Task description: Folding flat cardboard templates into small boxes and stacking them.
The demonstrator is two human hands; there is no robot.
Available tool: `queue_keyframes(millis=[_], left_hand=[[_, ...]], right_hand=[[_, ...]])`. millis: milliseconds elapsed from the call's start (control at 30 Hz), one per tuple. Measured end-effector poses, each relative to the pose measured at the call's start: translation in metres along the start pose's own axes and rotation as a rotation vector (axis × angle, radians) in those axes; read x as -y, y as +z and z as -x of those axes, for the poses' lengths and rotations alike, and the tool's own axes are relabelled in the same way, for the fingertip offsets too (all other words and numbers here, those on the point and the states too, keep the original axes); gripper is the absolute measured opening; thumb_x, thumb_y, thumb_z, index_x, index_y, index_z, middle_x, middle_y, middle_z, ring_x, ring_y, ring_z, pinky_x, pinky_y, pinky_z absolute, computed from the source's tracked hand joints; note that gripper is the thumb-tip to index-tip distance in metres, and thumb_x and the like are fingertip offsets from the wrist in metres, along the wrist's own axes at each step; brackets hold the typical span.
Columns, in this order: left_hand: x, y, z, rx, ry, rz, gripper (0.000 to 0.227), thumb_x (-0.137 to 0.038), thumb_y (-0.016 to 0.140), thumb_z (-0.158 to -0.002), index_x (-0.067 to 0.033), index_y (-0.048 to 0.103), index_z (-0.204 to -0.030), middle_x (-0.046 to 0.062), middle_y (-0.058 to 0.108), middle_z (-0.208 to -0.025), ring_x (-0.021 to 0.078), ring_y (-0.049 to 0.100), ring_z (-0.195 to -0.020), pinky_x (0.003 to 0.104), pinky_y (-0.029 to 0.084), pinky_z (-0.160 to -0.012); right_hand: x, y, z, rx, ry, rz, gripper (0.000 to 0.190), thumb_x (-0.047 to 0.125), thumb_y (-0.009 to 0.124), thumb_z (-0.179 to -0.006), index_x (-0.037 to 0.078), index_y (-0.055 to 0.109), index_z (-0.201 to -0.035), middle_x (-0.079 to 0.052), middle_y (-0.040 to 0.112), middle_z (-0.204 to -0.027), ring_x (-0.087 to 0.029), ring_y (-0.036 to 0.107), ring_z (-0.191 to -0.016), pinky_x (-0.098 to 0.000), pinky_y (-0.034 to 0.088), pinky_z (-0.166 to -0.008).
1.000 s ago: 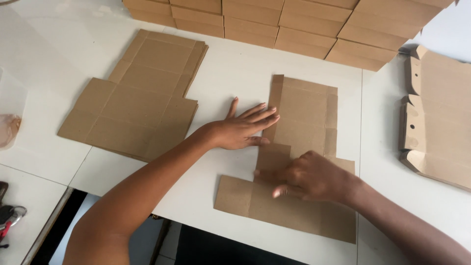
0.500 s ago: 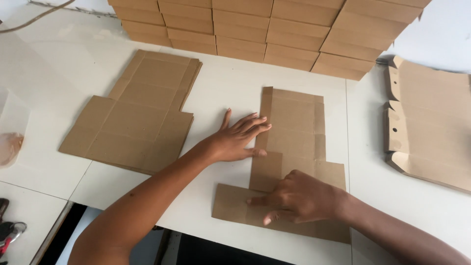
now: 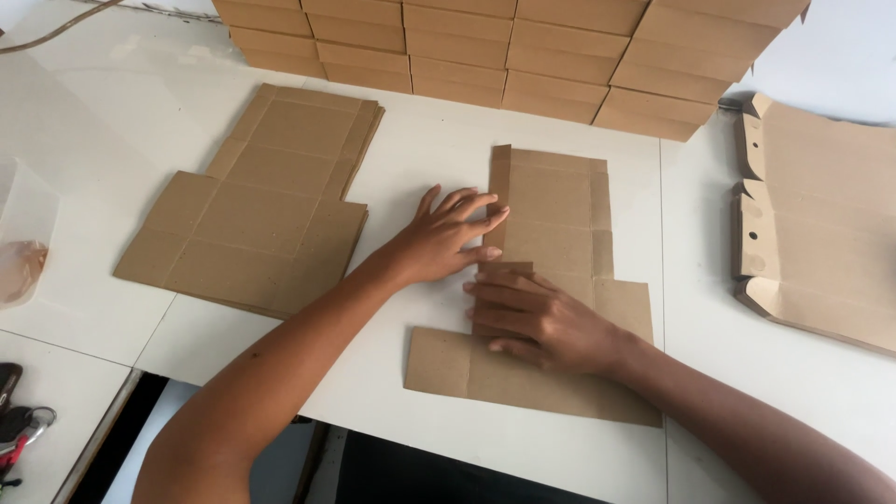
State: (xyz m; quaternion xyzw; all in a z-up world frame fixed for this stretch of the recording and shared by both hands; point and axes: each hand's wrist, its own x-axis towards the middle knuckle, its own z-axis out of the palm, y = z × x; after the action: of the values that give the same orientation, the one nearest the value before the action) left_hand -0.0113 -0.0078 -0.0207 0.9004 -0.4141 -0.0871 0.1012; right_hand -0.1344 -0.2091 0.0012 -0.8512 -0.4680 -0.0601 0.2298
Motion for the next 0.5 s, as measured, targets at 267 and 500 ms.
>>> queue_keyframes(millis=[267,500], left_hand=[[0.029,0.002,-0.002,-0.089,-0.001,0.098,0.048,-0.037,0.043,-0.109,-0.0256,0.04,-0.156,0.0,0.042,-0.16,0.0247,0.031,-0.152,0.066,0.016,-0.121],[0.032,-0.012,0.009,-0.284,0.109,0.083,0.039,-0.025,0.053,-0.106,-0.0147,0.057,-0.144,0.007,0.062,-0.139,0.0259,0.057,-0.133,0.053,0.04,-0.113]], right_hand=[[-0.019,0.013,0.007,0.245,0.144,0.054,0.077,0.069,0.027,-0.099,0.018,0.043,-0.155,-0.017,0.022,-0.169,-0.038,0.014,-0.156,-0.0632,0.005,-0.122],[-0.032,0.029,0.013,0.21,0.255,0.21,0.066,0.062,0.031,-0.103,0.03,0.032,-0.162,-0.018,0.012,-0.17,-0.038,0.005,-0.157,-0.0643,0.0,-0.121]])
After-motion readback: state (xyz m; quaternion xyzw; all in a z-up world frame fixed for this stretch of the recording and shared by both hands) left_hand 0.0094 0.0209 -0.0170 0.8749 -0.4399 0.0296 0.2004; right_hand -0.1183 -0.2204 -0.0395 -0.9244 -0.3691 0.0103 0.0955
